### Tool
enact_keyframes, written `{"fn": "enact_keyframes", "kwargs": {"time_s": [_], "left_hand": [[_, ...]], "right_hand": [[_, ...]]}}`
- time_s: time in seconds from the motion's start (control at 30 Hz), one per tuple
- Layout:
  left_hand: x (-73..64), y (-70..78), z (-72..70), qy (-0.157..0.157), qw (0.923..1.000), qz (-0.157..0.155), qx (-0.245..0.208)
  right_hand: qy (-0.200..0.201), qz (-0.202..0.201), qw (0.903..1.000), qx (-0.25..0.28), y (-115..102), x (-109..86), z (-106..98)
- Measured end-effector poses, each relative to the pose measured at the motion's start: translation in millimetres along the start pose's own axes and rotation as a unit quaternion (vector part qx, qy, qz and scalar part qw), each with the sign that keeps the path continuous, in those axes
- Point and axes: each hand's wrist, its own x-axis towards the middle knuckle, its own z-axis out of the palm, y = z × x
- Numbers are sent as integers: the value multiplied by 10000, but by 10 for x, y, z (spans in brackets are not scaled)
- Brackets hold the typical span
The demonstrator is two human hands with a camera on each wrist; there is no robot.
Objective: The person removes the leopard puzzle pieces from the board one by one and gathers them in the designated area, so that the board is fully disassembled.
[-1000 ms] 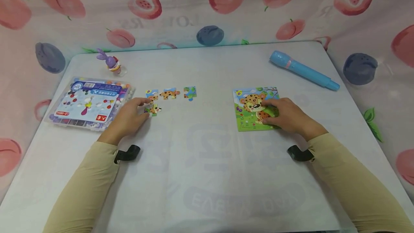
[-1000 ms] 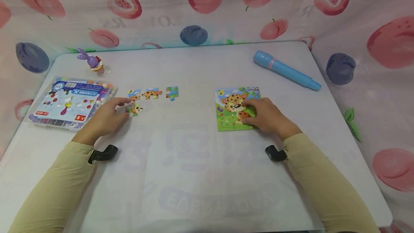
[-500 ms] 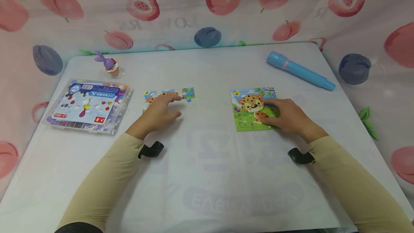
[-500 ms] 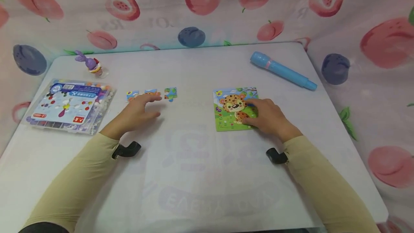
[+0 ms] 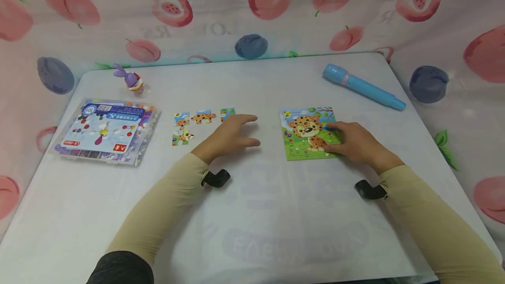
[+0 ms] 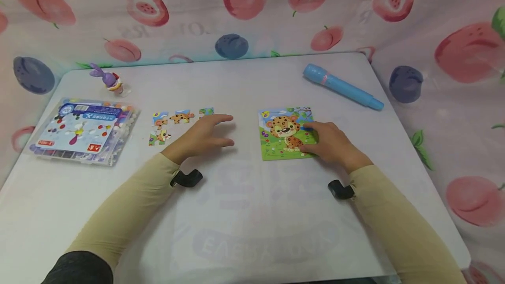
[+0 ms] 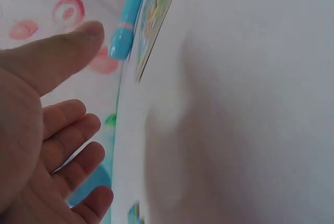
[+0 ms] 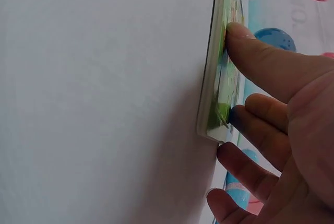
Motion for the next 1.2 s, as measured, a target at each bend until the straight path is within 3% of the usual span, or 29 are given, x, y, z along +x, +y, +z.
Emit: {"fn": "enact_keyframes", "kwargs": {"time_s": [0.53,0.73,1.2], "left_hand": [[529,407,428,-351,9974,534,336],[663,519,540,-451,9976,438,299],[896,646,742,-414,9930,454,1012]], "right_hand": [[-20,-45,10000,22,-11,2,-2],[-11,-100,9999,-41,2,15,-7],[-45,-86,9999,43,18,-5,-20]]}}
